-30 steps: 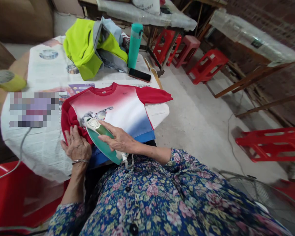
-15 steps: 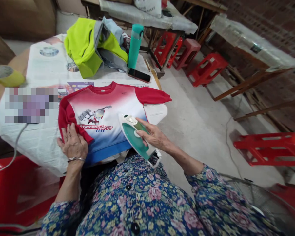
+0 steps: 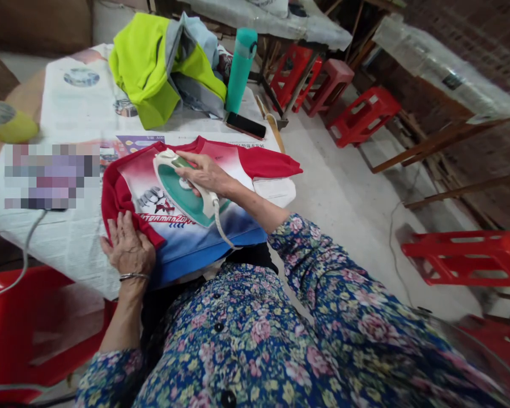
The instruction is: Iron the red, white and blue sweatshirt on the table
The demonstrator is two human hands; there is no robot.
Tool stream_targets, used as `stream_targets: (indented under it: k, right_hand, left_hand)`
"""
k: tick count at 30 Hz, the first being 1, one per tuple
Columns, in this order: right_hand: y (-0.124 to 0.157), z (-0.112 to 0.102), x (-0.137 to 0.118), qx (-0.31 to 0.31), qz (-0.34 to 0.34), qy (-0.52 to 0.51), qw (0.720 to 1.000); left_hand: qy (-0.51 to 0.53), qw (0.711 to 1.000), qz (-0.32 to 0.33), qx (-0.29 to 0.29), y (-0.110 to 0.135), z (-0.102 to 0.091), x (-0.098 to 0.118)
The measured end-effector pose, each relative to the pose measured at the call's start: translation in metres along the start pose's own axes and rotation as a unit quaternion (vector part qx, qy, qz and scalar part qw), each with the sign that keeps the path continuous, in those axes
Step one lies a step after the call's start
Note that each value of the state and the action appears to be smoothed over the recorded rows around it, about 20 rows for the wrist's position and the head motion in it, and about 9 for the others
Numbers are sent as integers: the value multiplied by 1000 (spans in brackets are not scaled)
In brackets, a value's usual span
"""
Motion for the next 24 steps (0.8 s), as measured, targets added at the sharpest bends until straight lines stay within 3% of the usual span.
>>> stream_targets:
  k: [4,7,12,19,22,24]
  right_hand:
    - [-15,-4,-8,19,-9,10,1000]
    - [-4,-16,1,41,-5,1,999]
    - [54,-35,33,51,-13,-6,999]
    - [153,-59,102,67,-23,-18,997]
    - [180,-73,120,102,-19,-30,994]
    - [186,-84,123,125,-15,-32,991]
  left_hand:
    - [1,1000,-2,4,-1,-1,1]
    - [3,1000,0,9,-1,-3,3]
    - [6,1000,3,15,-2,-6,6]
    - [2,999,20,51,-3,-11,2]
    - [-11,996,44,76,0,-14,3]
    - [-23,992,86,89,2,-8,17]
Point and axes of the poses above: each hand's wrist, its own y-axis away from the middle knuckle, its own z-axis out of the palm, x = y × z, the point moved 7 cm from there along -y, towards the middle knuckle, and after that the axes turned 6 degrees about -y, right-handed, at the moved point
